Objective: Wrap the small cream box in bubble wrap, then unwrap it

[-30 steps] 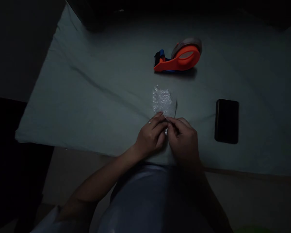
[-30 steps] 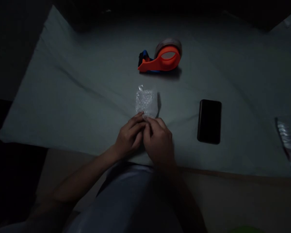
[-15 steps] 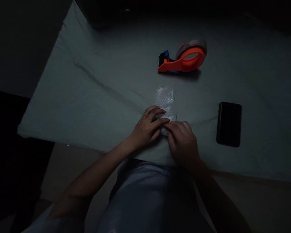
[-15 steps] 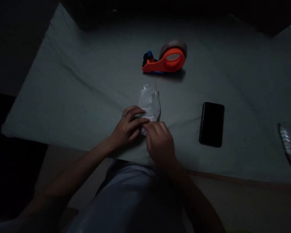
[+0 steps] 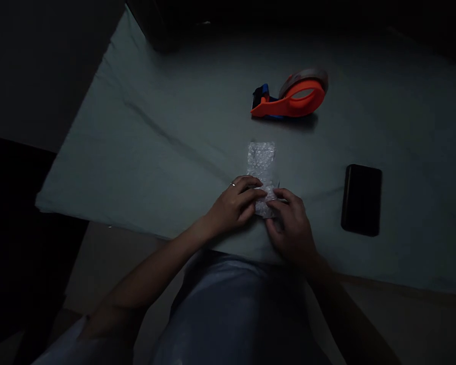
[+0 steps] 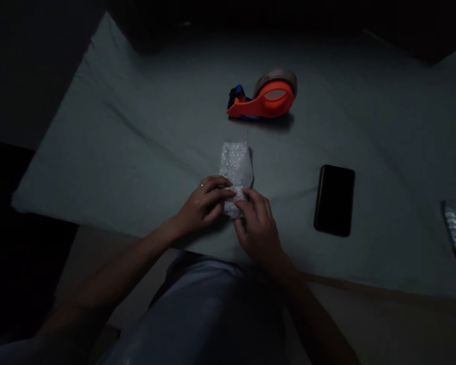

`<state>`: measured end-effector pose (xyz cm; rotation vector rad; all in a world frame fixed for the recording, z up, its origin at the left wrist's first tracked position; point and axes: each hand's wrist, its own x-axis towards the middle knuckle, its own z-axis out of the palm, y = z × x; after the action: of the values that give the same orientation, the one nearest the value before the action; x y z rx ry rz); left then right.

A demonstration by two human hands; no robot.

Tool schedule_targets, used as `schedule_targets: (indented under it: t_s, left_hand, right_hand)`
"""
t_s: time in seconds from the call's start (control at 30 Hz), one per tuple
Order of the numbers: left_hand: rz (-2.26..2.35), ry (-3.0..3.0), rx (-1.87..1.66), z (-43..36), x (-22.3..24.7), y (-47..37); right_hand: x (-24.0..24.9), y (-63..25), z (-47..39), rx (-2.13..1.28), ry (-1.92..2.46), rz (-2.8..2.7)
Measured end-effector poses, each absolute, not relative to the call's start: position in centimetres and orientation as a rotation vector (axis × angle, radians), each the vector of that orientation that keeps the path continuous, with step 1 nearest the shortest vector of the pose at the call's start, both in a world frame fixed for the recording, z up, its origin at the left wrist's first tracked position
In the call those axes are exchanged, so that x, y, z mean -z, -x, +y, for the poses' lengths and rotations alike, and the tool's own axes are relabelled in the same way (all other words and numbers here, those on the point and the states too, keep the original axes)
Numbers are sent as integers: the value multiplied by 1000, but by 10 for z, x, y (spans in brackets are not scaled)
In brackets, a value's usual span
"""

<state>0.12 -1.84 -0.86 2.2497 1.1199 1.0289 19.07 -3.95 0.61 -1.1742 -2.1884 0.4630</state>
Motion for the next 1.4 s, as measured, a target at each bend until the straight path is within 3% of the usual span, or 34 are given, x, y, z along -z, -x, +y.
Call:
schedule_targets:
  t_s: [0.57, 0.93, 1.23, 1.4]
  left_hand:
    - [1040, -2104, -1020, -7, 2, -2]
    - [1148, -2355, -679, 11, 12, 16]
    - [1082, -2278, -418, 4, -8, 19]
    - [1159, -2110, -576, 8, -3, 15]
  right_hand:
    - [-14, -194, -21, -522, 1068, -2458]
    - [-18, -196, -17, -561, 1067, -2485]
    - [-43, -207, -4, -1121, 1108, -2481]
    - [-22, -200, 10, -786, 1212, -2412]
